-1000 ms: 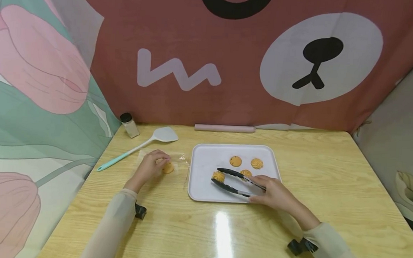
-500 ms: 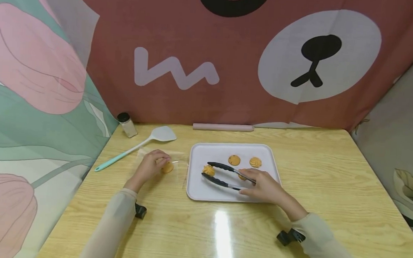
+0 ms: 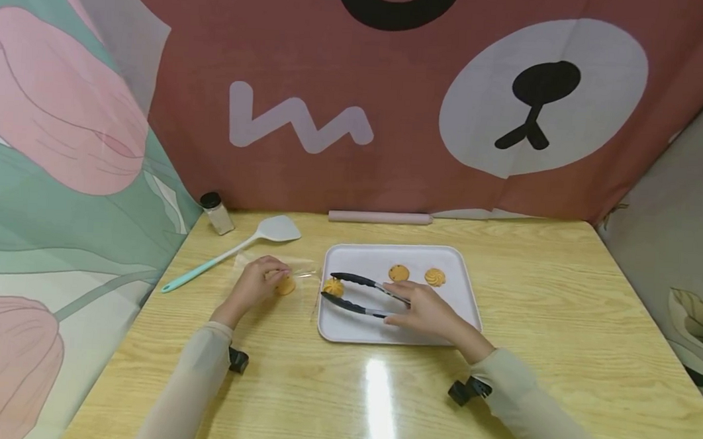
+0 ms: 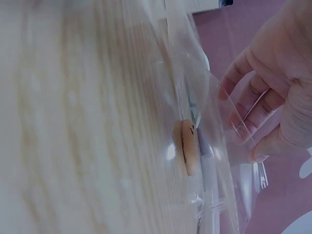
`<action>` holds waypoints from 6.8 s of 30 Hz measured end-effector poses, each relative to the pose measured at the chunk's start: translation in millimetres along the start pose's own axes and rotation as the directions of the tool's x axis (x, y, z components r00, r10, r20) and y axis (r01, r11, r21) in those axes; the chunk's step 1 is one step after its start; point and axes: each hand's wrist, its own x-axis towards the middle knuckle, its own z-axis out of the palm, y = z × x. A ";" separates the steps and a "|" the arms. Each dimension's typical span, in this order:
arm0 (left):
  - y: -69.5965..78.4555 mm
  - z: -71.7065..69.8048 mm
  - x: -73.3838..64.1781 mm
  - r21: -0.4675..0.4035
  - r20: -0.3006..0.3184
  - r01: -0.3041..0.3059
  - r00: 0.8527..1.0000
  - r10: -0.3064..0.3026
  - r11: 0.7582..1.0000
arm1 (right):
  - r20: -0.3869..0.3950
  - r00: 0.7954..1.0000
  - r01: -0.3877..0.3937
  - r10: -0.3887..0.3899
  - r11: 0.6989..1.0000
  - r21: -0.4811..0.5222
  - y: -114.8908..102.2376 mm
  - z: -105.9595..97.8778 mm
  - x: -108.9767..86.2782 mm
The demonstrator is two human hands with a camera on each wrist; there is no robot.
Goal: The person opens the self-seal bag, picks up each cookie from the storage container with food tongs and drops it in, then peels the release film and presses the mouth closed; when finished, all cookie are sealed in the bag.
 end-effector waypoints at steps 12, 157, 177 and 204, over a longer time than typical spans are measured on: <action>-2.8 0.8 -2.8 -0.002 -0.001 -0.001 1.000 0.001 1.000 | 0.040 0.999 -0.027 0.027 0.999 -0.019 -13.0 10.2 24.0; -7.5 -2.2 -6.5 -0.044 -0.035 0.002 0.999 -0.004 0.999 | -0.069 0.972 -0.228 0.225 0.973 -0.037 60.4 -49.4 -30.5; -7.3 -2.3 -7.5 -0.025 -0.020 0.017 1.000 -0.018 1.000 | 0.102 0.896 -0.430 0.432 0.902 -0.037 45.3 -64.7 -21.4; -7.2 -3.2 -6.5 -0.032 -0.038 -0.001 0.999 0.000 0.999 | -0.060 0.982 -0.183 0.178 0.980 -0.074 48.2 -57.0 -24.2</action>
